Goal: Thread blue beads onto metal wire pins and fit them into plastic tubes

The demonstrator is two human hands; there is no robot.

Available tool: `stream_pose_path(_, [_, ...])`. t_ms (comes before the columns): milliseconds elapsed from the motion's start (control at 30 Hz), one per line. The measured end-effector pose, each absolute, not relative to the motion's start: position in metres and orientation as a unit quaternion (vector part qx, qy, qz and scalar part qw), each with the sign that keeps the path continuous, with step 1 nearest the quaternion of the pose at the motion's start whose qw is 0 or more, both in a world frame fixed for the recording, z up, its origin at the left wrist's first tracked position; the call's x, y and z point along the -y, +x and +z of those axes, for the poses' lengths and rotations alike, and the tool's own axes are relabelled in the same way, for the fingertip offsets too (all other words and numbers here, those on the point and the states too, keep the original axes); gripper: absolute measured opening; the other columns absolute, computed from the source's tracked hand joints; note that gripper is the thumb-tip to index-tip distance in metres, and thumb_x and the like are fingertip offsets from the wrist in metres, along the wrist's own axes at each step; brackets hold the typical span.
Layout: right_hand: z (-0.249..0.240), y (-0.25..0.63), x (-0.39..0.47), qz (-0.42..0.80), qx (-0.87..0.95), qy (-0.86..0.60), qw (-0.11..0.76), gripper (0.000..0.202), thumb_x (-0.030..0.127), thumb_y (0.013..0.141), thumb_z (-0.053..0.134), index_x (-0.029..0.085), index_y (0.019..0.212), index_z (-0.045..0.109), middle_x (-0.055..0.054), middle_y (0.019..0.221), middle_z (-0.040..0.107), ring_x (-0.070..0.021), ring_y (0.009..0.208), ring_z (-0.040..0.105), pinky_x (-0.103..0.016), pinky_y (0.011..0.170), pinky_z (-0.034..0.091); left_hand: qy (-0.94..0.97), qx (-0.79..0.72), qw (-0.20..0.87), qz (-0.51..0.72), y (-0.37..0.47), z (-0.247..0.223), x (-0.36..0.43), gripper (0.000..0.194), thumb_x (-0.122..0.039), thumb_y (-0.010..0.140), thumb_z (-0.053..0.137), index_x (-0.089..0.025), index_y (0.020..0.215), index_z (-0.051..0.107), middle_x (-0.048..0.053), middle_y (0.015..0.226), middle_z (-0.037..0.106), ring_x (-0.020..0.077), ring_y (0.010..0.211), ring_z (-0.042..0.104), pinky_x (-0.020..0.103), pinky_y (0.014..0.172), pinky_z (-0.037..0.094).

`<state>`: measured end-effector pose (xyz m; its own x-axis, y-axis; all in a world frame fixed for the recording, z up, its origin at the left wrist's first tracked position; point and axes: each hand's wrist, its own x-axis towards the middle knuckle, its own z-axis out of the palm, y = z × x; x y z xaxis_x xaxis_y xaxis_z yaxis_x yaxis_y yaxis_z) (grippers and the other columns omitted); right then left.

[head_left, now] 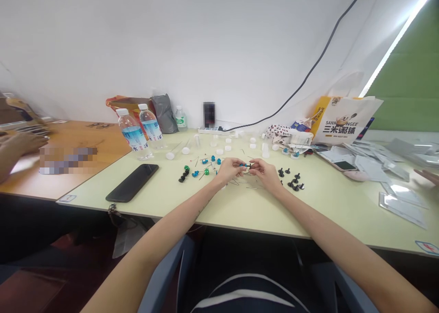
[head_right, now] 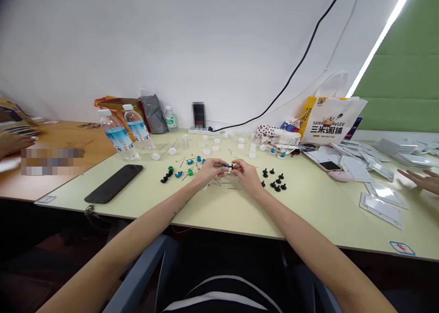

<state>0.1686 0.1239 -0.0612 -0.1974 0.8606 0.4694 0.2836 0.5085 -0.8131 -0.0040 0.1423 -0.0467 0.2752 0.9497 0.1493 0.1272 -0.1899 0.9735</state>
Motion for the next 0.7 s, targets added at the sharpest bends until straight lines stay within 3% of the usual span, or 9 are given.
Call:
stream_pose_path(533, [-0.0599,0.1682,-0.1228,0.293,0.717,-0.418,0.475,0.020,0.033,0.078,0.054,0.018,0.089,0.060,-0.001,0.068,0.064,-0.0148,0.059,0.062,-0.030,0.063,0.054,0.642,-0.423,0.478,0.425,-0.0046,-0.0438,-0.1389,0.017,-0.016,0.068,0.067,-0.009,0.082,0.063,0.003,0.060,0.063,0.0093,0.049,0.058,0.018,0.047,0.045])
stream_pose_path(700, [-0.0611,0.1686,-0.1249,0.283,0.717,-0.413,0.485,0.026,0.033,0.076,0.058,0.019,0.098,0.058,-0.003,0.078,0.066,-0.0149,0.066,0.063,-0.030,0.067,0.053,0.637,-0.429,0.479,0.425,-0.0046,-0.0437,-0.1393,0.017,-0.017,0.068,0.067,-0.009,0.082,0.063,0.003,0.060,0.063,0.0095,0.048,0.058,0.019,0.047,0.045])
